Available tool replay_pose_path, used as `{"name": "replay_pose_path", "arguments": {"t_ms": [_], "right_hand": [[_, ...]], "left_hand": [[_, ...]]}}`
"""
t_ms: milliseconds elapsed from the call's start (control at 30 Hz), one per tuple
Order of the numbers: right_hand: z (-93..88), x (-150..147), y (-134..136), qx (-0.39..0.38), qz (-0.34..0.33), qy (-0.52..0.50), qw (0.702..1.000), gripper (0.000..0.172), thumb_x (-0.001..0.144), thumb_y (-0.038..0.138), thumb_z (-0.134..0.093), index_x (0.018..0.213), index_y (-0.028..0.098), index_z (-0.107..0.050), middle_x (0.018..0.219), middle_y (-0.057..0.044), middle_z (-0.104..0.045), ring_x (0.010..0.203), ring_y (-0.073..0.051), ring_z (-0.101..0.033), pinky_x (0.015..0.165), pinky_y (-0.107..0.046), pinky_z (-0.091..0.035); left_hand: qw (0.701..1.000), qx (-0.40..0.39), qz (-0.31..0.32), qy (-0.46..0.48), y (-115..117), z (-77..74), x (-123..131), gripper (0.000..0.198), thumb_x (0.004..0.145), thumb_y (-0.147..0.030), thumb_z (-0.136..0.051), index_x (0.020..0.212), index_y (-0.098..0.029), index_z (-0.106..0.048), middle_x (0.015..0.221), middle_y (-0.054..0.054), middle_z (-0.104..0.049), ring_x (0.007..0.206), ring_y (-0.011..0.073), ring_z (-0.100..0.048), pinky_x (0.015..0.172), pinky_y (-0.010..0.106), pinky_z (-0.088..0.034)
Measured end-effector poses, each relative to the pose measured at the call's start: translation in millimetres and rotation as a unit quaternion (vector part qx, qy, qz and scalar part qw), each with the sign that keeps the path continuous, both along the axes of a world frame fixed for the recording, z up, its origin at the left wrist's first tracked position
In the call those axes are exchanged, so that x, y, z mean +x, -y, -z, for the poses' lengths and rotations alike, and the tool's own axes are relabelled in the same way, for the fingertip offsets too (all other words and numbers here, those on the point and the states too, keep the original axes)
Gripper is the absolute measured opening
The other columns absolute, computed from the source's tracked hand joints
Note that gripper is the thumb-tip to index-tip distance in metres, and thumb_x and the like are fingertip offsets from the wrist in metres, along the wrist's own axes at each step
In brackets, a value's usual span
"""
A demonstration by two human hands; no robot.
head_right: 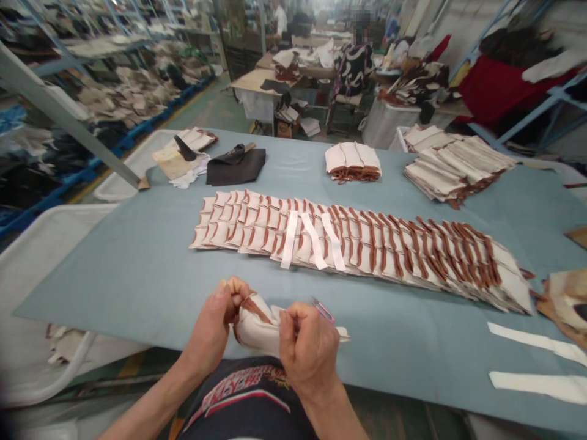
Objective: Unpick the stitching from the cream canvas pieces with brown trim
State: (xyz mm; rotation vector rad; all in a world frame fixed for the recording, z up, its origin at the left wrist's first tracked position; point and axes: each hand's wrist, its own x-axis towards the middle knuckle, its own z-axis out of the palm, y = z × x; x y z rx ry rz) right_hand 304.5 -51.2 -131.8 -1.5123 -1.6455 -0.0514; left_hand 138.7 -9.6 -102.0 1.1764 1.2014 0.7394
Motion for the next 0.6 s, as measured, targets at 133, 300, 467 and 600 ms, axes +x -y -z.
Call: {"name": "replay_pose_path", "arguments": {"t_ms": [133,300,467,600], "right_hand": [[-3.4,5,-3,0.005,0.002,0.020,1.000,0.018,0.108,0.029,-0.046,0.092,0.026,-0.051,0.061,-0.001,-0.065,0.049,-0.021,-0.060,0.052,-0.032,-0.036],[5.3,6,-2,-0.003,-0.013,-0.006,1.000,0.014,0.106,0.028,-0.049,0.092,0.025,-0.053,0.064,-0.001,-0.067,0.051,-0.021,-0.060,0.053,-0.031,-0.038],[-13.0,24,-7,-0.081,0.005,-0.163,0.983,0.018,0.102,0.035,-0.055,0.089,0.024,-0.059,0.075,-0.002,-0.069,0.063,-0.019,-0.063,0.059,-0.028,-0.046],[-57.8,40,-3,-0.217,-0.071,-0.341,0.912,0.031,0.100,0.047,-0.062,0.082,0.022,-0.059,0.066,0.003,-0.059,0.055,-0.012,-0.051,0.050,-0.022,-0.040]], "left_hand": [[0.998,0.020,0.052,0.001,1,-10.5,-10,0.041,0.095,-0.055,-0.062,0.084,-0.016,-0.069,0.083,0.004,-0.071,0.077,0.0181,-0.060,0.073,0.027,-0.048],[0.996,0.022,0.071,0.039,1,-4.4,-13,0.037,0.102,-0.043,-0.055,0.089,-0.015,-0.075,0.089,0.005,-0.072,0.084,0.0190,-0.063,0.080,0.028,-0.048],[0.993,0.051,0.102,0.018,-5,-7.4,-15,0.042,0.104,-0.043,-0.051,0.088,-0.015,-0.078,0.093,0.006,-0.070,0.080,0.0170,-0.059,0.074,0.026,-0.044],[0.985,0.101,0.137,-0.002,-15,-17.4,-15,0.048,0.104,-0.044,-0.048,0.083,-0.012,-0.077,0.077,0.003,-0.061,0.070,0.0147,-0.052,0.063,0.024,-0.038]]}}
